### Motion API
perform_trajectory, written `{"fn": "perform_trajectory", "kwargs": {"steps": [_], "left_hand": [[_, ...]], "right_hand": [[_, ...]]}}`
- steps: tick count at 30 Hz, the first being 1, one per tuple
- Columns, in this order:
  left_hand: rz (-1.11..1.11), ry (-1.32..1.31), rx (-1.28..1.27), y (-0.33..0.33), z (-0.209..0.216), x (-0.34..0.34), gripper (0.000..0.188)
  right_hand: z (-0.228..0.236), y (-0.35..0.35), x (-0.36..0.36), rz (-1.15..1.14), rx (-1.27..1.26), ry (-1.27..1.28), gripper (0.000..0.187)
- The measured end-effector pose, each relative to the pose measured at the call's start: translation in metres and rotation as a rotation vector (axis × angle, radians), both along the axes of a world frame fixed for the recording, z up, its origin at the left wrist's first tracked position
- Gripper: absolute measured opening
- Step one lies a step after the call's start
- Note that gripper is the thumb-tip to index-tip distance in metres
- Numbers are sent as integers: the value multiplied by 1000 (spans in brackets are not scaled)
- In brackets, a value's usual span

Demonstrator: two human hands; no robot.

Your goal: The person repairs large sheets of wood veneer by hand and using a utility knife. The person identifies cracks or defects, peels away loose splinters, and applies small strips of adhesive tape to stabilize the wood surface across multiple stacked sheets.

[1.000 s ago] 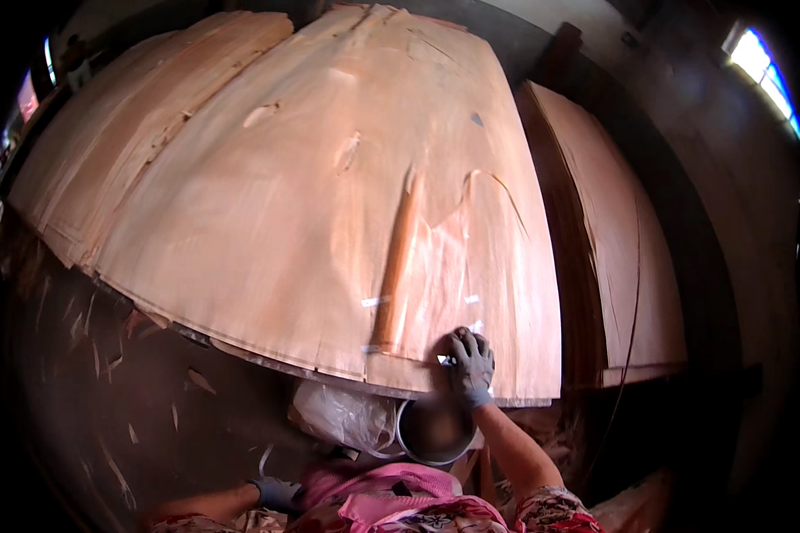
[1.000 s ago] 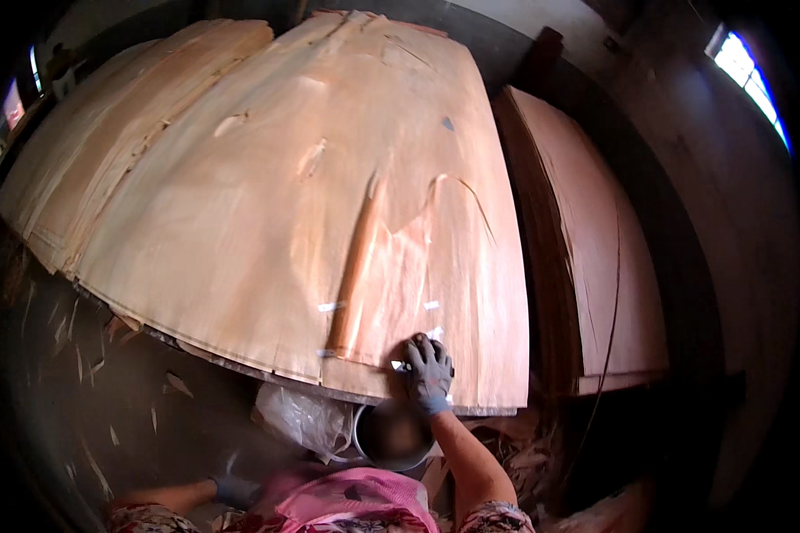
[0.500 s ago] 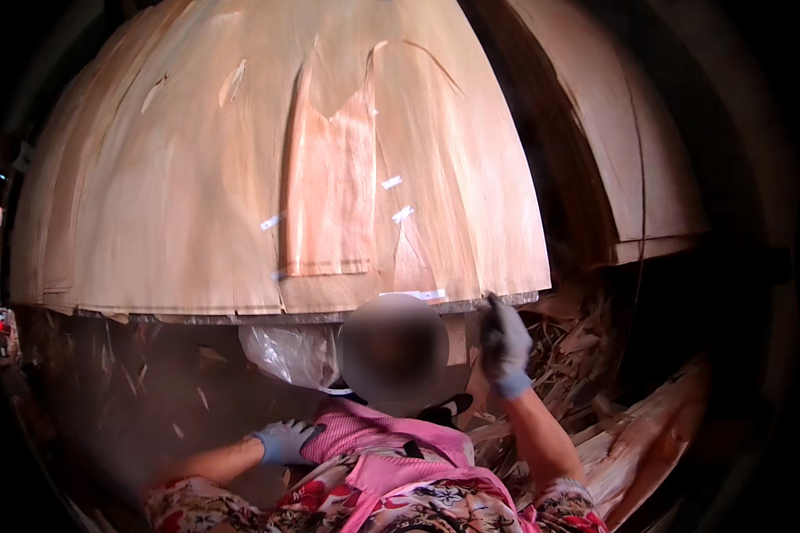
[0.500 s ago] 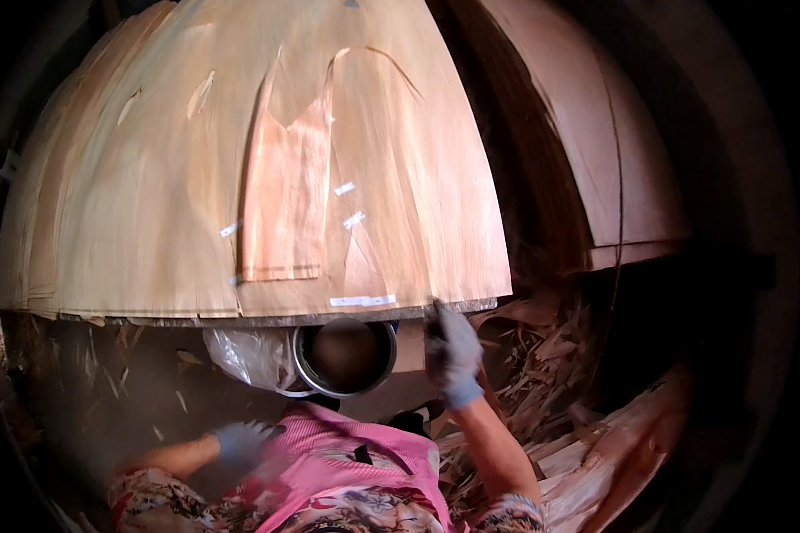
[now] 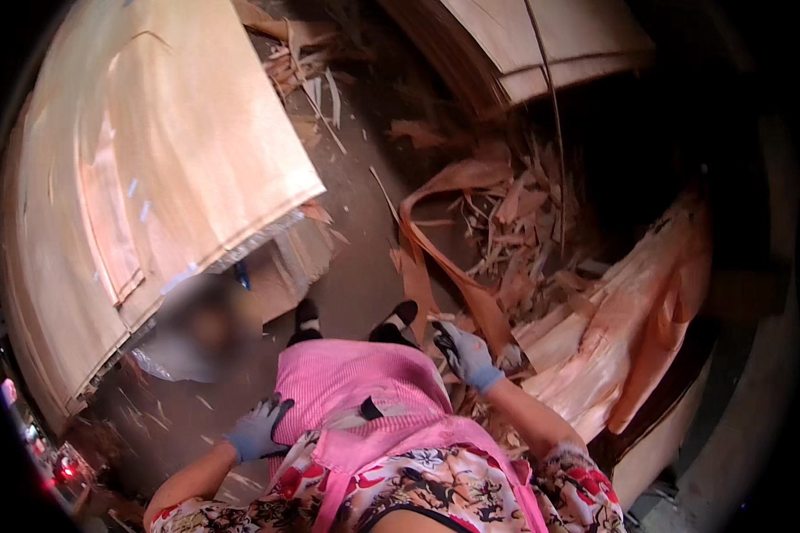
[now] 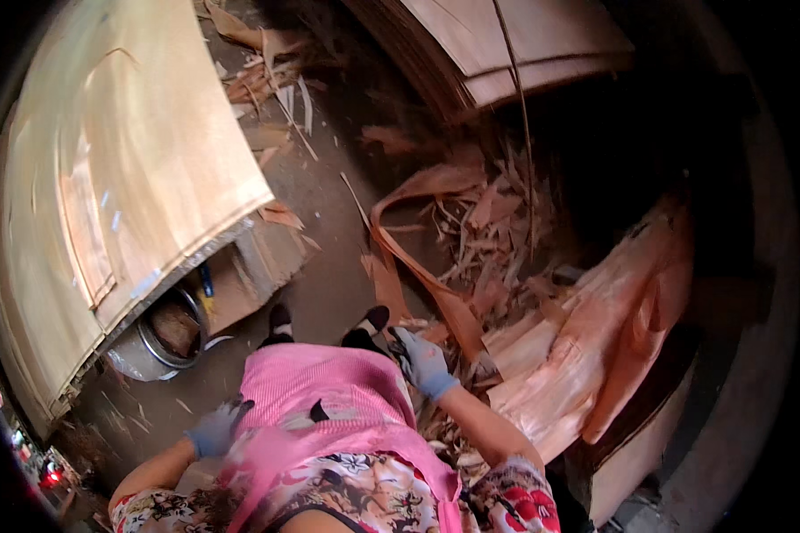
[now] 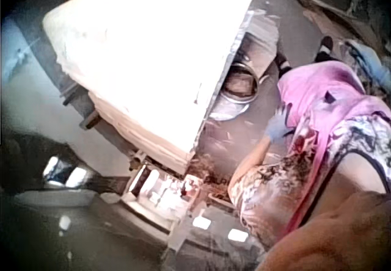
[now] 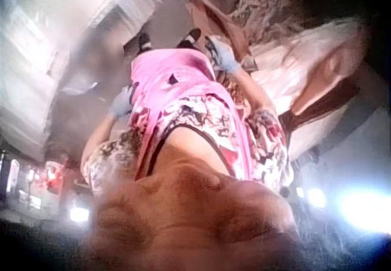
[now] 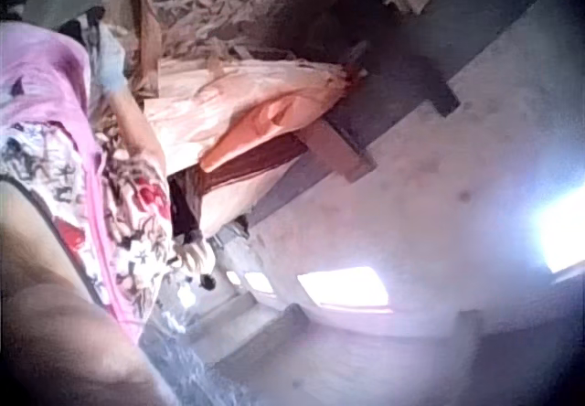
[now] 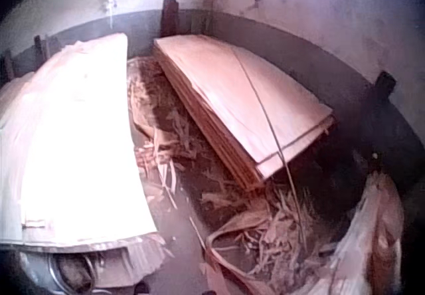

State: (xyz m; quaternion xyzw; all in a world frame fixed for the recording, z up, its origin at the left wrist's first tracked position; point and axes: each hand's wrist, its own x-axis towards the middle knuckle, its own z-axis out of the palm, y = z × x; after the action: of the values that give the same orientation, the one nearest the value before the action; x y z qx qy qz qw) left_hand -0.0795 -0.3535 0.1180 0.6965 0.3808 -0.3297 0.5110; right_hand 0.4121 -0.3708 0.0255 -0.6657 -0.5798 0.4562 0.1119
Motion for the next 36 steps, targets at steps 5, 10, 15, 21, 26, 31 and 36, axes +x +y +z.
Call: {"fn": "perform_trajectory", "kwargs": {"steps": [5, 10, 15, 21, 26, 31, 36], "left_hand": [[118, 30, -86, 40, 8, 45, 93], [79, -86, -104, 113, -13, 84, 90], [189, -98, -69, 133, -6, 91, 84], [137, -25, -87, 180, -1, 148, 74], [160, -15, -111, 239, 39, 228, 61], [863, -196, -139, 311, 59, 295, 49], [1318, -307, 159, 370, 50, 316, 45]], "right_hand": [[-18, 21, 38, 9, 20, -107, 47], [-26, 0, 98, -276, -108, -354, 46], [-23, 33, 155, -354, -137, -444, 34], [-62, 97, 184, -314, -67, -291, 30], [-51, 174, 233, 42, 3, -311, 37], [-40, 291, 303, 82, -11, -207, 39], [-60, 469, 320, 281, 188, -144, 38]]}}
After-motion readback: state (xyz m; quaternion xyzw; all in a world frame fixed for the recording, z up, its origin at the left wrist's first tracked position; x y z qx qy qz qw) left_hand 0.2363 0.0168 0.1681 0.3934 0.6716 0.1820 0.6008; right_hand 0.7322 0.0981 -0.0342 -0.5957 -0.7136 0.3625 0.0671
